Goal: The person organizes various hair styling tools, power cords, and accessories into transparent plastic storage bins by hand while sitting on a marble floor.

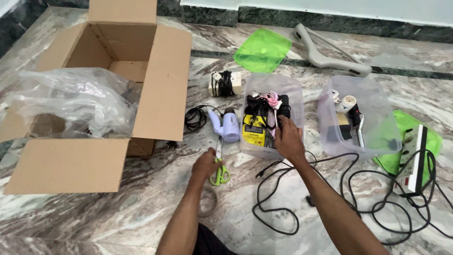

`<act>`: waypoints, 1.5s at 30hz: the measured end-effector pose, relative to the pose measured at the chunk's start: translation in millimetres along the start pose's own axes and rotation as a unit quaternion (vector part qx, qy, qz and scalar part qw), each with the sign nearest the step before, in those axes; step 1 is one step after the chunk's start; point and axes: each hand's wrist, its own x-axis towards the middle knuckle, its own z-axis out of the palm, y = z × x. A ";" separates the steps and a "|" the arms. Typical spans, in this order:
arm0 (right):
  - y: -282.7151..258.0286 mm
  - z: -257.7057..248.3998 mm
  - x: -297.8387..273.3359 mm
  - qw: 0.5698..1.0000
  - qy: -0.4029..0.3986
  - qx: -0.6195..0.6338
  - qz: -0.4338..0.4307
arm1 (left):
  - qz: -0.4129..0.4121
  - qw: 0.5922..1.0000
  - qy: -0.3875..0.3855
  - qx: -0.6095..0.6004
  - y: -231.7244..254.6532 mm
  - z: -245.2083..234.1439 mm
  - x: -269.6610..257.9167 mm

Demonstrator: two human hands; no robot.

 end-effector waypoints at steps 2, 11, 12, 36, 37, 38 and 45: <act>-1.7 0.3 -1.4 1.000 0.004 -0.003 0.001 | -0.009 0.997 0.013 0.079 17.2 7.2 -5.5; 6.9 4.3 -4.6 0.999 0.039 -0.006 -0.025 | -0.065 0.973 -0.121 0.186 -4.9 2.7 7.8; 10.2 7.0 -4.9 0.997 0.054 0.004 -0.046 | -0.066 0.955 -0.175 0.230 -10.2 0.9 9.2; -67.6 -27.7 -104.1 0.929 -0.160 0.320 0.092 | 0.122 0.952 0.094 -0.265 72.6 -24.9 -68.3; -64.1 -24.1 -100.5 0.924 -0.159 0.337 0.087 | 0.136 0.948 0.091 -0.274 76.5 -25.7 -71.0; -58.0 -20.9 -95.2 0.918 -0.158 0.354 0.084 | 0.151 0.943 0.086 -0.284 81.1 -25.5 -71.9; 14.8 -22.9 -26.3 0.840 -0.076 0.493 0.213 | 0.143 0.904 0.057 -0.399 85.8 -41.0 -65.3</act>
